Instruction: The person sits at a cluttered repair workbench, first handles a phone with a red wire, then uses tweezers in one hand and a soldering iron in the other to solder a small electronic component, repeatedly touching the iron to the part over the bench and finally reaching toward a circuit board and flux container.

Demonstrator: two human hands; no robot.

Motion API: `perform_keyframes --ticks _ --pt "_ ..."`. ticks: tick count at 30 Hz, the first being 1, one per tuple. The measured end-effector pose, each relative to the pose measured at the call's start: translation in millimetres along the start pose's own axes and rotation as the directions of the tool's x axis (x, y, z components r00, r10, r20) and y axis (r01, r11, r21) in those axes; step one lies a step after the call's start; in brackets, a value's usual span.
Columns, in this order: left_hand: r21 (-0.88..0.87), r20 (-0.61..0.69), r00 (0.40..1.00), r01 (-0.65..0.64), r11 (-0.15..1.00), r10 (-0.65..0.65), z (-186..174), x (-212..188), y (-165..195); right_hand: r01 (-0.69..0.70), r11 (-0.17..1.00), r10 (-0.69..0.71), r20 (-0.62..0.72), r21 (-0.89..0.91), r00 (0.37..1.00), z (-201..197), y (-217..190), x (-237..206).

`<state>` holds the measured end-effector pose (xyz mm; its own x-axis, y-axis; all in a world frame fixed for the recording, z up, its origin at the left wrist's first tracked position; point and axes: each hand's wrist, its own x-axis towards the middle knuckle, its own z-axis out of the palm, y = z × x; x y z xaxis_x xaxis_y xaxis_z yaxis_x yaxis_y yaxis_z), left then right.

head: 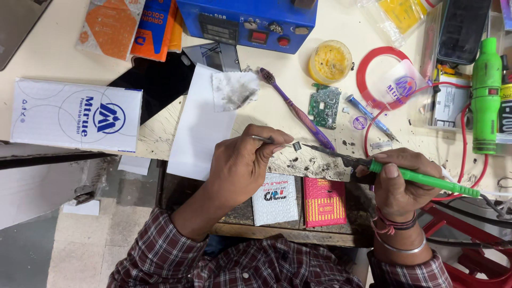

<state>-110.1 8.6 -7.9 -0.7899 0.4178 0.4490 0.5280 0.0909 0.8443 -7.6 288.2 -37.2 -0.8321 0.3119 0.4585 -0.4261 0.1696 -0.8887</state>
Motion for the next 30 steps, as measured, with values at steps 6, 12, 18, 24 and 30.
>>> perform_keyframes --ticks 6,12,18,24,30 --pt "0.033 -0.015 1.000 -0.024 0.999 0.025 5 -5 -6 -0.015 0.999 0.016 0.019 -0.045 1.000 1 -3 -3" --pt "0.029 -0.040 0.997 -0.057 0.998 0.058 10 -6 -8 -0.008 0.988 0.018 0.060 -0.156 0.998 4 -8 0" --pt "-0.030 -0.088 0.990 -0.109 0.994 0.106 11 -9 -9 0.003 0.981 0.012 0.073 -0.192 0.997 5 -9 1" --pt "0.007 -0.042 0.994 -0.099 0.995 0.099 12 -11 -12 -0.012 0.989 0.019 0.050 -0.148 0.999 4 -7 -1" --pt "0.064 -0.010 0.996 -0.083 0.994 0.084 11 -12 -12 -0.035 0.993 0.040 0.041 -0.110 0.998 5 -6 -2"
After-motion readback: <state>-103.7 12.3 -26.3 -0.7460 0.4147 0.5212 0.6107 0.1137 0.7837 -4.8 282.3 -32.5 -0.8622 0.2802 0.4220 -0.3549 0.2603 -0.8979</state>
